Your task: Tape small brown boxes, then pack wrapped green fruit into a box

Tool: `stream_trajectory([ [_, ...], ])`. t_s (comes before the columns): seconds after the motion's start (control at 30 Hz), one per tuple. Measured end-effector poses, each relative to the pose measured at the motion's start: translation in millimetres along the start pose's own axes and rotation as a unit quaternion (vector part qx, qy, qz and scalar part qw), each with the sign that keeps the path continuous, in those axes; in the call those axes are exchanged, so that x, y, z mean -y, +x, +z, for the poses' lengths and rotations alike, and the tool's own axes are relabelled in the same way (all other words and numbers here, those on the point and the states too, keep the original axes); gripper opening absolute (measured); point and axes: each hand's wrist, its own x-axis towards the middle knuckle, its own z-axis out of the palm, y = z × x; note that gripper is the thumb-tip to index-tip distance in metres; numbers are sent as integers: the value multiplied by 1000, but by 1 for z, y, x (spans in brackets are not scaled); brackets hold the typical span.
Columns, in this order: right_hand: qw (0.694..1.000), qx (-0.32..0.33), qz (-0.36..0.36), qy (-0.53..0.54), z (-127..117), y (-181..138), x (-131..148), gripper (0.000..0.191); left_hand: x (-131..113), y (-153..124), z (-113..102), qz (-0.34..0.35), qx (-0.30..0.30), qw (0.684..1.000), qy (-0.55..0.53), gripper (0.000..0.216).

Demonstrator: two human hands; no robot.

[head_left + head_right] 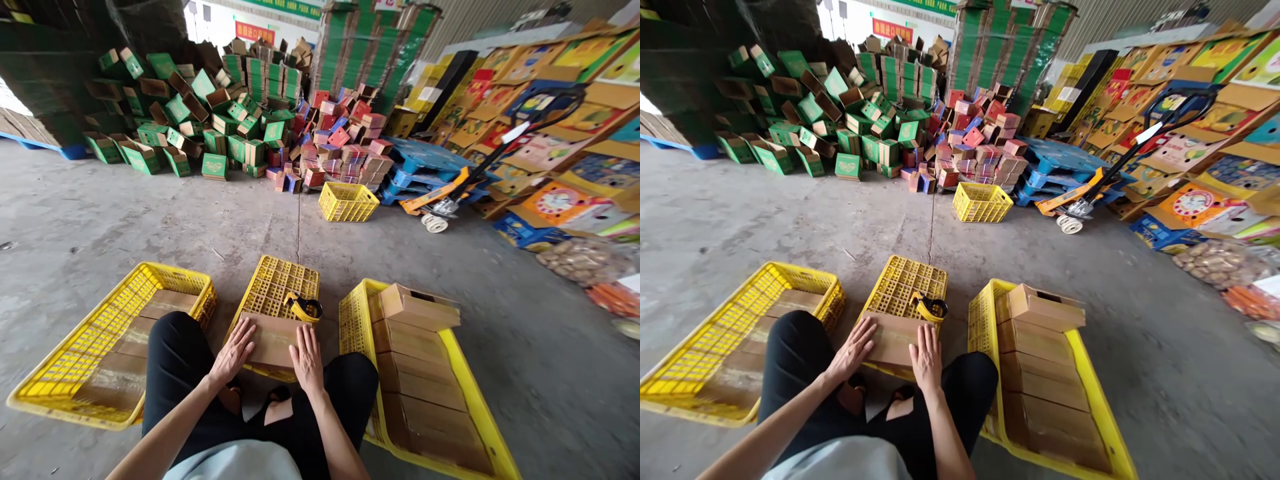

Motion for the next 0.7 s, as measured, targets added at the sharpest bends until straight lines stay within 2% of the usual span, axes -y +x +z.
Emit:
stream_trajectory([
  [0.13, 997, 9, 77, -26, 2, -11, 33, 65, -2, -14, 18, -157, -71, 982, -79, 66],
  [0.23, 999, 4, 49, -16, 4, -21, 63, 70, 2, -16, 31, -234, -100, 959, -125, 73],
  [0.33, 1000, 21, -7, -9, 5, -24, 81, 87, 6, -8, 35, -243, -102, 955, -137, 77],
  [0.43, 999, 35, -23, -20, 5, -18, 82, 99, 5, 0, 30, -258, -73, 955, -129, 79],
  [0.53, 998, 40, -14, -36, 3, -10, 72, 92, -5, 5, 24, -254, -51, 956, -134, 79],
  [0.7, 998, 41, -19, -41, -9, 2, 47, 88, -31, 17, 8, -194, -50, 967, -158, 80],
])
